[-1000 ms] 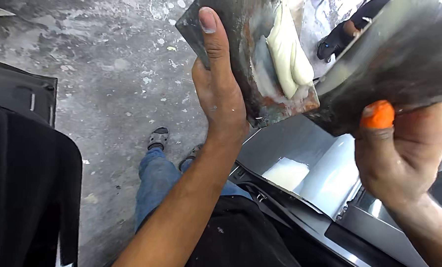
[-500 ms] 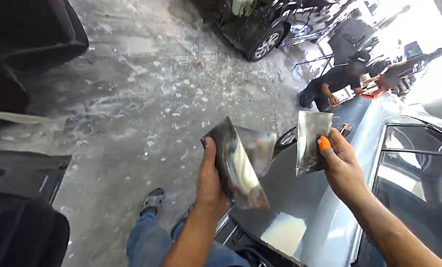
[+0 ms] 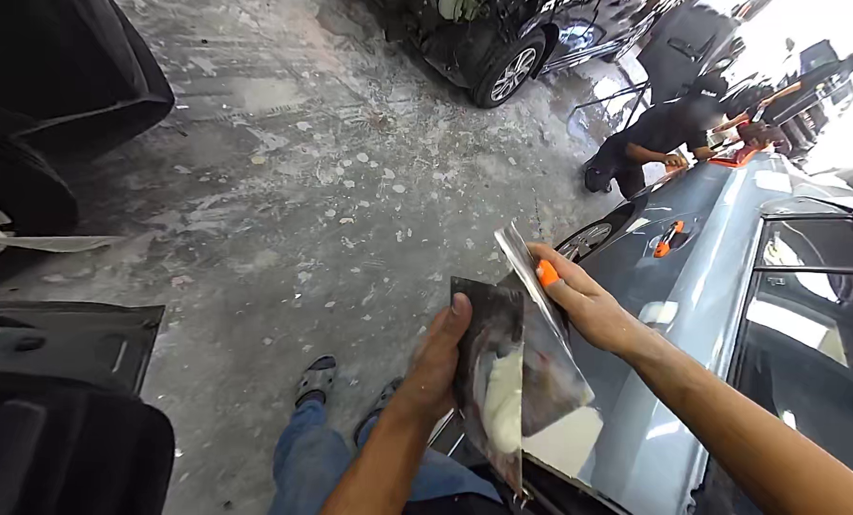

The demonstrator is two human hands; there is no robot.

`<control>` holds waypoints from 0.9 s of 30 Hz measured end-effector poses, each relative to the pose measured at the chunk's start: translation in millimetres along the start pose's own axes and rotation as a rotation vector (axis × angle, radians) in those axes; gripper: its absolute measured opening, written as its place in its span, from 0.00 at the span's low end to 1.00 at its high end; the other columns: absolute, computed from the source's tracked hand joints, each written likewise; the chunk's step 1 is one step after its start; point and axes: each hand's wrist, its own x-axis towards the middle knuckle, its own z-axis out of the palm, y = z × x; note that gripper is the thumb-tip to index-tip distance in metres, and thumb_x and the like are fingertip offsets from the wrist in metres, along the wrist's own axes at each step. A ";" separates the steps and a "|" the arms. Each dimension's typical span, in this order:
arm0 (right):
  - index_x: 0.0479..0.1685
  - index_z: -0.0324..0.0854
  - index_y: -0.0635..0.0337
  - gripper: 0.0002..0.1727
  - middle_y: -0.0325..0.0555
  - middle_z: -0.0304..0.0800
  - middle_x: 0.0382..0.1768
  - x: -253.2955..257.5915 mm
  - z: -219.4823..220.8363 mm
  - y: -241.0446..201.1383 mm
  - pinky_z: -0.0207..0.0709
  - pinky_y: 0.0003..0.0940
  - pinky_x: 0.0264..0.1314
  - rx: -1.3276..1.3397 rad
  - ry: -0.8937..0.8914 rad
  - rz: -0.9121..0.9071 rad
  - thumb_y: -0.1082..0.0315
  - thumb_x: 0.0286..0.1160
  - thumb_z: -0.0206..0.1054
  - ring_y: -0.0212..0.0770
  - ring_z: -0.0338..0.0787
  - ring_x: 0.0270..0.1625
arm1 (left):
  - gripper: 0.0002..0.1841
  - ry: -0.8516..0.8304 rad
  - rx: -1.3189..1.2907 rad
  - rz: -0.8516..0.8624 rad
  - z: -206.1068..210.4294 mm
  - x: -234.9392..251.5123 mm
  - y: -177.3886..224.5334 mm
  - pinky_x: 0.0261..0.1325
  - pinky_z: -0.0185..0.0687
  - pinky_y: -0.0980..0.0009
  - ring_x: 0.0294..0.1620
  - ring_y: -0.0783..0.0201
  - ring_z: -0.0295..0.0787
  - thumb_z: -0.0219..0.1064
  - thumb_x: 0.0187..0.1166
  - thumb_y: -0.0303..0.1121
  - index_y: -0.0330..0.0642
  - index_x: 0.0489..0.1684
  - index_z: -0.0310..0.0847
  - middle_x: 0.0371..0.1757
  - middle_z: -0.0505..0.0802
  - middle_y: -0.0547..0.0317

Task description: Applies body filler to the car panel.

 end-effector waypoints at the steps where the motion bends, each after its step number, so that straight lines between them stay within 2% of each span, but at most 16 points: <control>1: 0.83 0.66 0.59 0.26 0.41 0.84 0.66 -10.0 -4.7 4.8 0.83 0.28 0.66 -0.087 -0.024 0.001 0.62 0.93 0.39 0.27 0.86 0.62 | 0.29 0.028 0.022 0.000 -4.0 0.1 3.4 0.40 0.92 0.71 0.36 0.71 0.93 0.65 0.71 0.70 0.53 0.47 0.88 0.36 0.94 0.62; 4: 0.78 0.69 0.54 0.23 0.36 0.88 0.57 -38.6 -30.4 19.3 0.87 0.29 0.58 -0.271 -0.108 0.066 0.56 0.93 0.45 0.26 0.89 0.54 | 0.31 0.055 0.082 -0.013 -15.4 0.0 14.8 0.42 0.93 0.70 0.39 0.71 0.94 0.63 0.71 0.71 0.55 0.51 0.88 0.39 0.95 0.62; 6: 0.72 0.72 0.50 0.21 0.33 0.90 0.47 -55.8 -53.5 26.7 0.88 0.30 0.48 -0.348 -0.185 0.160 0.51 0.88 0.54 0.26 0.90 0.45 | 0.30 0.084 0.096 -0.021 -20.3 -2.3 18.4 0.42 0.93 0.70 0.38 0.71 0.94 0.62 0.73 0.70 0.54 0.50 0.87 0.39 0.95 0.62; 8: 0.69 0.74 0.51 0.24 0.35 0.91 0.45 -68.7 -79.8 35.5 0.88 0.32 0.49 -0.398 -0.298 0.228 0.48 0.83 0.62 0.28 0.91 0.45 | 0.27 0.090 0.091 -0.020 -23.9 -5.3 18.9 0.39 0.92 0.71 0.35 0.72 0.93 0.60 0.77 0.68 0.54 0.48 0.87 0.36 0.94 0.64; 9: 0.65 0.78 0.55 0.21 0.38 0.91 0.45 -73.4 -90.5 40.3 0.87 0.33 0.50 -0.444 -0.351 0.237 0.53 0.81 0.64 0.29 0.91 0.45 | 0.26 0.080 0.092 -0.010 -24.9 -7.0 17.9 0.37 0.91 0.73 0.34 0.74 0.92 0.58 0.78 0.67 0.55 0.45 0.87 0.35 0.93 0.66; 11: 0.49 0.87 0.63 0.09 0.45 0.85 0.41 -78.6 -103.1 57.0 0.81 0.37 0.49 -0.591 -0.498 0.236 0.67 0.79 0.66 0.38 0.86 0.43 | 0.25 0.051 0.086 0.024 -27.0 -10.7 14.6 0.35 0.89 0.77 0.32 0.77 0.90 0.54 0.83 0.65 0.56 0.42 0.87 0.33 0.92 0.69; 12: 0.47 0.91 0.60 0.08 0.47 0.85 0.43 -77.4 -103.9 68.6 0.81 0.42 0.54 -0.702 -0.597 0.273 0.71 0.79 0.67 0.43 0.86 0.47 | 0.25 0.038 0.081 0.041 -28.6 -11.5 13.6 0.36 0.89 0.78 0.32 0.78 0.90 0.52 0.84 0.64 0.56 0.41 0.87 0.33 0.92 0.70; 13: 0.51 0.94 0.53 0.11 0.47 0.88 0.48 -77.5 -100.0 84.2 0.79 0.48 0.63 -0.808 -0.682 0.320 0.72 0.79 0.67 0.47 0.86 0.56 | 0.25 0.023 0.073 0.049 -30.7 -12.9 12.2 0.35 0.89 0.78 0.32 0.79 0.90 0.51 0.84 0.64 0.56 0.41 0.87 0.33 0.92 0.70; 14: 0.54 0.94 0.44 0.14 0.44 0.90 0.54 -80.8 -93.6 105.1 0.75 0.52 0.68 -0.889 -0.746 0.352 0.71 0.80 0.66 0.48 0.85 0.62 | 0.26 0.011 0.065 0.047 -33.3 -15.3 10.4 0.36 0.90 0.78 0.33 0.78 0.90 0.50 0.85 0.64 0.56 0.42 0.86 0.34 0.92 0.70; 16: 0.57 0.93 0.33 0.17 0.37 0.90 0.59 -89.5 -78.7 149.3 0.71 0.57 0.70 -0.970 -0.790 0.369 0.68 0.81 0.65 0.48 0.83 0.66 | 0.27 0.033 0.067 0.032 -41.2 -22.0 7.7 0.37 0.90 0.76 0.34 0.76 0.91 0.50 0.84 0.65 0.54 0.44 0.86 0.34 0.92 0.68; 17: 0.58 0.92 0.31 0.19 0.36 0.90 0.60 -90.6 -70.0 165.4 0.70 0.57 0.72 -0.984 -0.795 0.377 0.68 0.82 0.63 0.48 0.83 0.67 | 0.27 0.053 0.079 0.023 -45.7 -26.0 7.9 0.36 0.90 0.76 0.33 0.76 0.91 0.51 0.84 0.65 0.54 0.44 0.86 0.34 0.92 0.68; 19: 0.60 0.91 0.34 0.19 0.38 0.89 0.61 -89.8 -51.4 189.6 0.68 0.57 0.74 -0.978 -0.813 0.398 0.69 0.83 0.61 0.49 0.82 0.69 | 0.26 0.090 0.099 0.015 -52.9 -33.2 9.4 0.34 0.90 0.77 0.31 0.77 0.91 0.52 0.83 0.65 0.55 0.43 0.86 0.32 0.92 0.69; 23: 0.59 0.91 0.37 0.18 0.41 0.89 0.62 -82.8 -18.7 229.5 0.71 0.57 0.71 -0.960 -0.842 0.362 0.70 0.83 0.61 0.51 0.81 0.70 | 0.28 0.168 0.130 0.002 -61.2 -39.3 11.0 0.36 0.90 0.78 0.33 0.77 0.92 0.49 0.83 0.66 0.56 0.41 0.87 0.33 0.93 0.70; 27: 0.60 0.91 0.41 0.18 0.43 0.88 0.65 -72.1 2.5 254.5 0.70 0.56 0.72 -0.974 -0.918 0.411 0.71 0.81 0.62 0.53 0.80 0.72 | 0.26 0.147 0.135 0.002 -66.2 -41.1 10.6 0.35 0.90 0.78 0.33 0.77 0.92 0.48 0.85 0.64 0.56 0.43 0.86 0.33 0.93 0.69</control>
